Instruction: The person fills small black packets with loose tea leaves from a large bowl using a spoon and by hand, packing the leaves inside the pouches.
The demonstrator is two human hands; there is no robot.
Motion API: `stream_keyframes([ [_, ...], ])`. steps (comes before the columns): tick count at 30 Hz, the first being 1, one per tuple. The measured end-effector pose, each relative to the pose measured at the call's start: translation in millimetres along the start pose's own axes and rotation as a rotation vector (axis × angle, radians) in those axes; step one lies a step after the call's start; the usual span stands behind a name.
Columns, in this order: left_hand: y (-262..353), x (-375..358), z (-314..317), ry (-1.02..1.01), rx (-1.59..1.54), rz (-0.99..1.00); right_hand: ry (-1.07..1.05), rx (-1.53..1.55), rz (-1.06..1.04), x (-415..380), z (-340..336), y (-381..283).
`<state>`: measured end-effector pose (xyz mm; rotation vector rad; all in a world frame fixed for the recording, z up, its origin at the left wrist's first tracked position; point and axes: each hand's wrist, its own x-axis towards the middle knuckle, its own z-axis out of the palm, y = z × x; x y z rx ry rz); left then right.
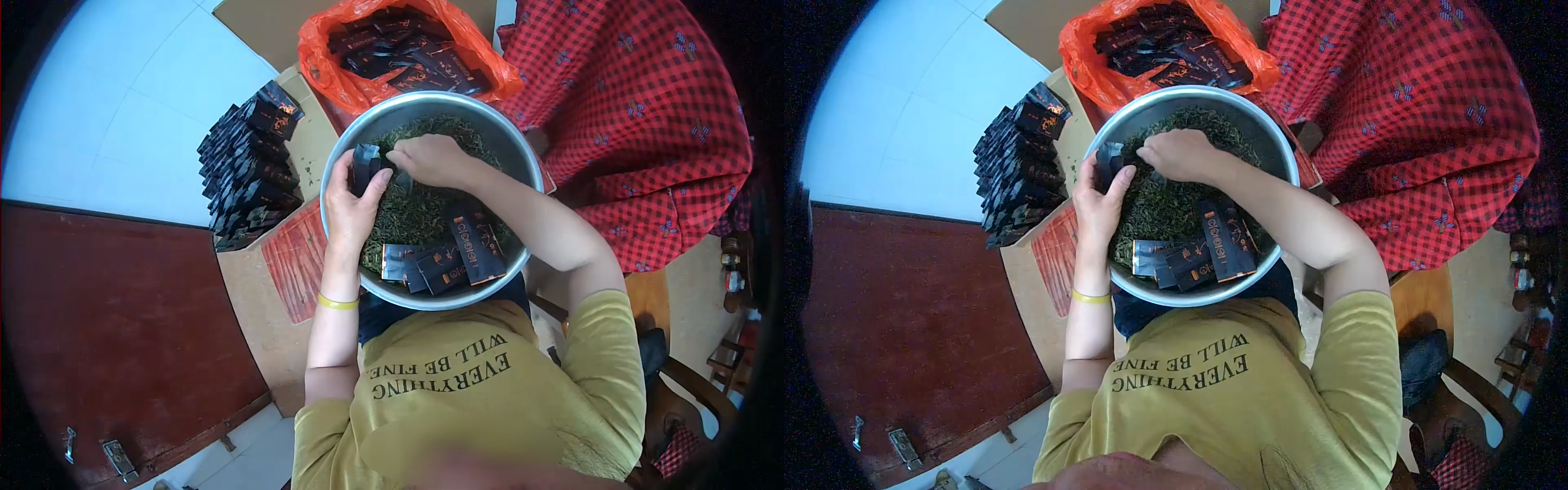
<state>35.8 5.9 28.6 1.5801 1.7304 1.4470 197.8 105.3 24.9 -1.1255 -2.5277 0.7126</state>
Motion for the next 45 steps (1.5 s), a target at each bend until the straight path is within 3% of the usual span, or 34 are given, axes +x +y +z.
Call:
stream_keyframes([
  [2, 1, 1, -1, 0.015, 0.003, 0.0, 0.047, 0.0, -0.016, 5, 10, 5],
  [6, 2, 0, -2, 0.006, -0.017, 0.017, -0.127, 0.333, 0.175, 11, -6, 7],
  [14, 1, 0, -1, 0.015, -0.01, 0.018, 0.214, 0.461, 0.196, 9, -32, 13],
  [17, 3, 0, -3, -0.009, 0.036, 0.013, 0.545, 0.688, 0.009, 9, -38, 12],
  [22, -1, 1, -1, -0.042, 0.026, -0.011, 0.619, 0.684, -0.15, -6, -41, -8],
  [25, 0, 1, -3, -0.041, 0.124, -0.004, 0.791, 0.183, -0.567, -5, -37, -10],
  [29, 3, 0, -2, -0.031, 0.12, 0.001, 0.814, 0.102, -0.711, -8, -43, -14],
  [38, -2, 1, -1, -0.061, 0.034, -0.024, 0.862, 0.17, -0.632, -10, -46, -12],
  [42, -4, 0, -1, -0.025, 0.007, -0.023, 0.846, 0.11, -0.487, -8, -36, -9],
  [45, -13, 0, 1, 0.053, -0.009, -0.001, 0.415, -0.138, -0.181, -1, -13, 1],
])
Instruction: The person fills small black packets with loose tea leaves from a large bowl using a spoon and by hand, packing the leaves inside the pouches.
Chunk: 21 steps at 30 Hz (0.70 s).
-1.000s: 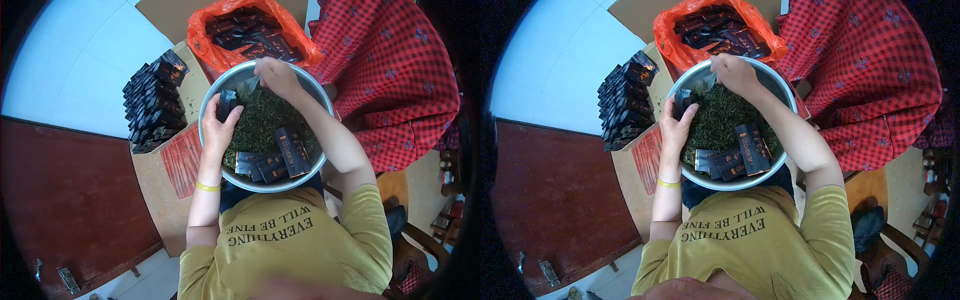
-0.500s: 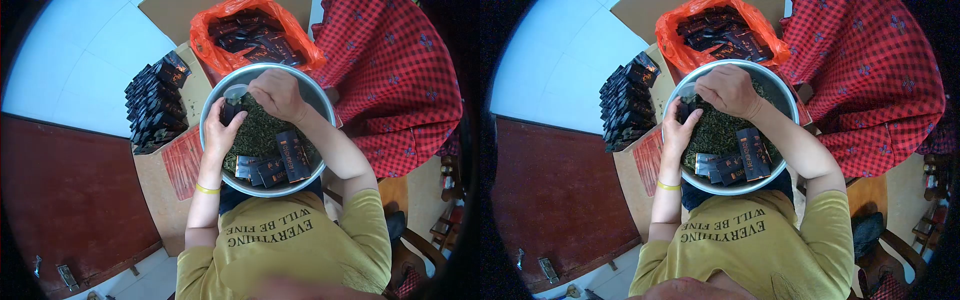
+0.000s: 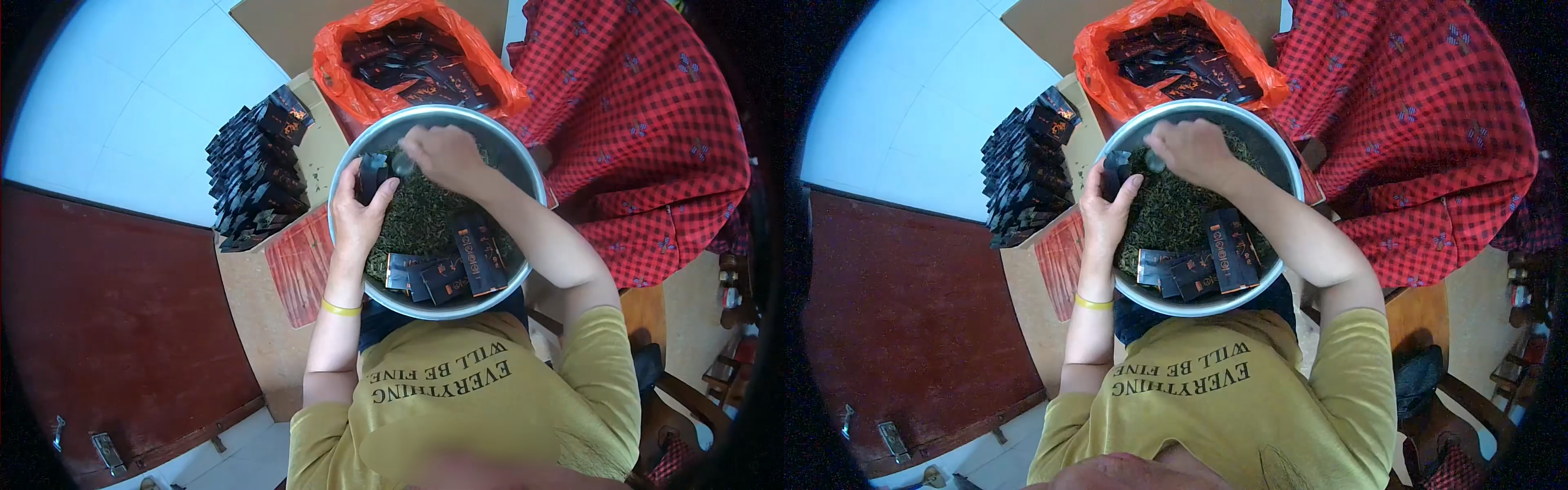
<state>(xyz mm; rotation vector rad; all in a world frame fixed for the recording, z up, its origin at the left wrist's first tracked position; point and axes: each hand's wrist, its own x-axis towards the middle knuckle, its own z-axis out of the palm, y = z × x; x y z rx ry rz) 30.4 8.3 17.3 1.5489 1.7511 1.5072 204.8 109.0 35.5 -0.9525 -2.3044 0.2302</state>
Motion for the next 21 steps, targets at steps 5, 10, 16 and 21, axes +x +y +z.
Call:
stream_keyframes([
  [5, 1, 1, 0, -0.029, 0.015, -0.02, -0.344, 0.107, 0.038, -12, 24, -11],
  [10, 10, -1, -5, -0.036, 0.042, 0.005, -0.395, 0.295, 0.164, -3, 16, 1],
  [16, 17, 1, -5, -0.072, 0.077, -0.011, -0.085, 0.557, 0.398, 9, -2, 16],
  [21, 23, 1, -4, -0.066, 0.091, 0.026, 0.21, 0.723, 0.295, 11, -24, 10],
])
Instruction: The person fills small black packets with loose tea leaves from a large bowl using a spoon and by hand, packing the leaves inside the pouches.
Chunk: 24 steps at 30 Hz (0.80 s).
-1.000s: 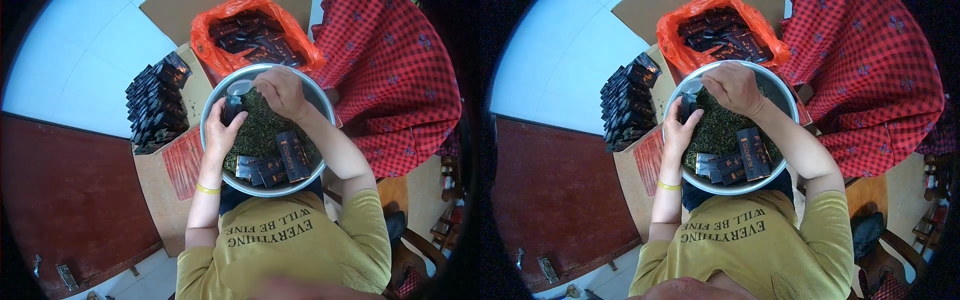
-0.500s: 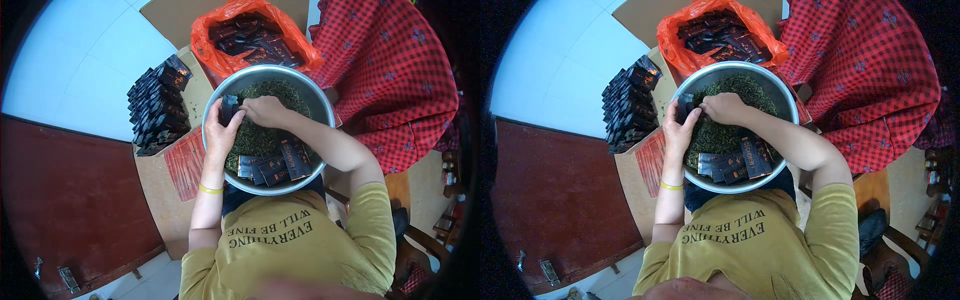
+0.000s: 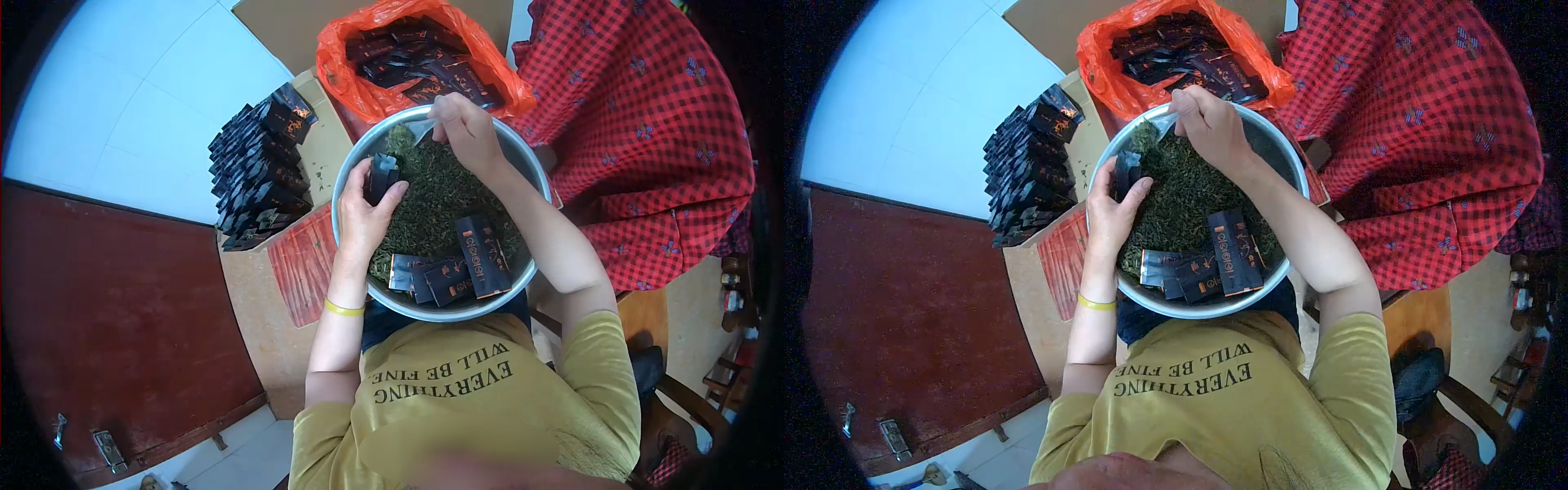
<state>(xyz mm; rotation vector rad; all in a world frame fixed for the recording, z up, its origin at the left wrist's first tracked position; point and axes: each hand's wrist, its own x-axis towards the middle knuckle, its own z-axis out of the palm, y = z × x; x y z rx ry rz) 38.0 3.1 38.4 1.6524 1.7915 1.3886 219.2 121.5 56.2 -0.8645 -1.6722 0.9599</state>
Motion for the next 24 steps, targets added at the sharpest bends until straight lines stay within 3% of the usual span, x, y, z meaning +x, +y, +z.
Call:
stream_keyframes([
  [5, -8, 0, 3, -0.007, 0.015, -0.028, 0.009, -0.011, -0.149, -13, 5, -15],
  [8, -8, 0, 3, -0.01, 0.008, -0.031, 0.05, -0.242, -0.576, -11, 8, -12],
  [13, -5, 0, 2, -0.017, 0.035, -0.013, 0.071, -0.254, -0.632, -13, 7, -17],
  [16, -3, 0, 2, -0.029, 0.046, -0.02, -0.036, -0.345, -0.699, -16, 9, -14],
  [21, -10, -1, 3, 0.006, -0.005, 0.003, 0.054, -0.212, -0.541, -15, 8, -14],
  [24, -12, 0, 4, 0.065, -0.074, 0.049, 0.059, -0.109, -0.215, -9, 1, -12],
])
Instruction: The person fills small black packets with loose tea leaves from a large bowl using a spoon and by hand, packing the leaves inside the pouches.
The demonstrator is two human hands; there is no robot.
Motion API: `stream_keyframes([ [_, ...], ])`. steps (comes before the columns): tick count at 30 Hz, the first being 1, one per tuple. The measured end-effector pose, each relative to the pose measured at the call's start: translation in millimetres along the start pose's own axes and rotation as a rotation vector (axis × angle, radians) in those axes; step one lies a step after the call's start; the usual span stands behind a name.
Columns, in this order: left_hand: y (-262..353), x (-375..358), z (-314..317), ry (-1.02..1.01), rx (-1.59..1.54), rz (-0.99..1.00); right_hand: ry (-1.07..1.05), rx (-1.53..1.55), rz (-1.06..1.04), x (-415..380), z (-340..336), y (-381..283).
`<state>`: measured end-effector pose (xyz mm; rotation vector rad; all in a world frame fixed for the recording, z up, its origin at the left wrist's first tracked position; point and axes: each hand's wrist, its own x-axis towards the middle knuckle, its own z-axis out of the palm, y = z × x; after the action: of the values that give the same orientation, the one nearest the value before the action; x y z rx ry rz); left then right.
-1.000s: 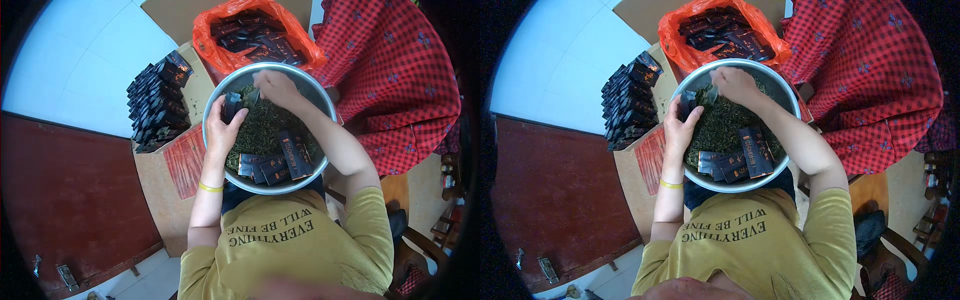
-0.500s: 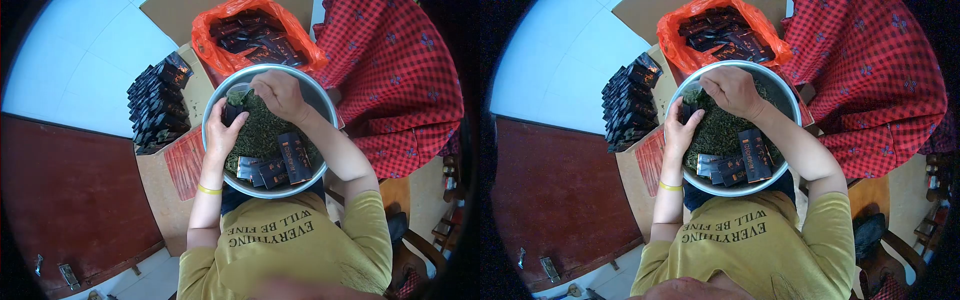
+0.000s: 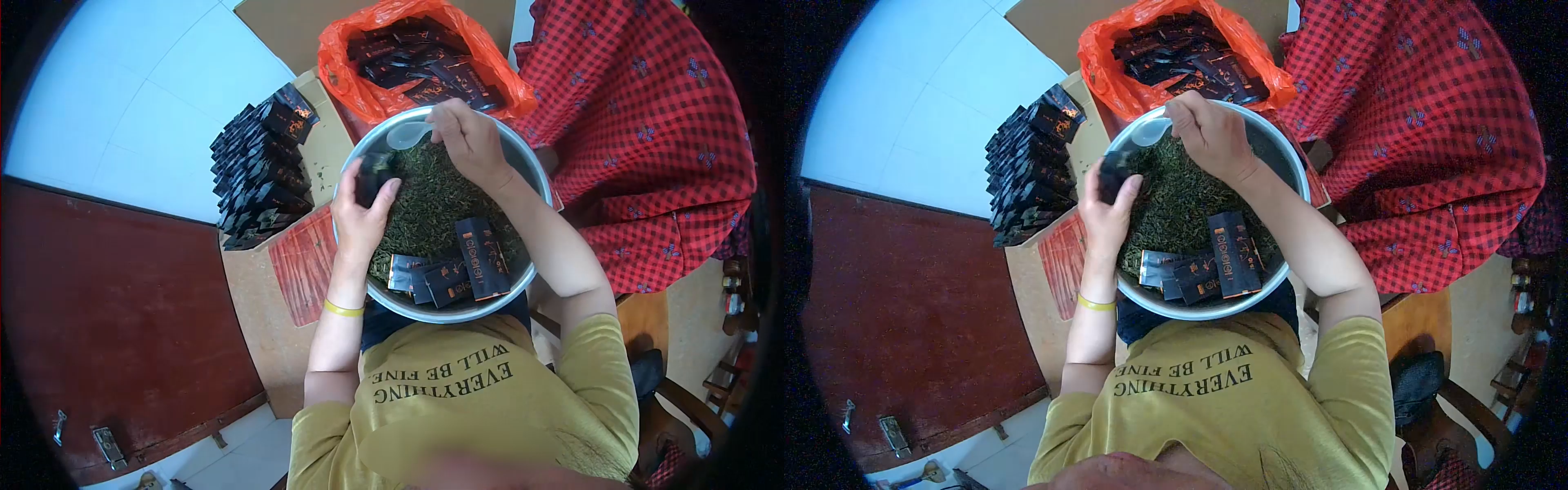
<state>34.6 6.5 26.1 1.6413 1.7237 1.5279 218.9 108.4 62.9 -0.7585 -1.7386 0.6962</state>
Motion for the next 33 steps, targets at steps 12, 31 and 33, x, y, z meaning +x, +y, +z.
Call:
stream_keyframes([
  [12, -4, -2, 5, 0.061, -0.211, -0.041, -0.666, -0.651, 0.111, -16, 5, 10],
  [31, -2, 3, 2, -0.071, -0.143, 0.046, -0.418, -0.041, 0.114, -6, 19, 14],
  [33, -3, 3, 1, -0.058, -0.093, 0.076, -0.467, -0.153, 0.279, -1, 6, -1],
])
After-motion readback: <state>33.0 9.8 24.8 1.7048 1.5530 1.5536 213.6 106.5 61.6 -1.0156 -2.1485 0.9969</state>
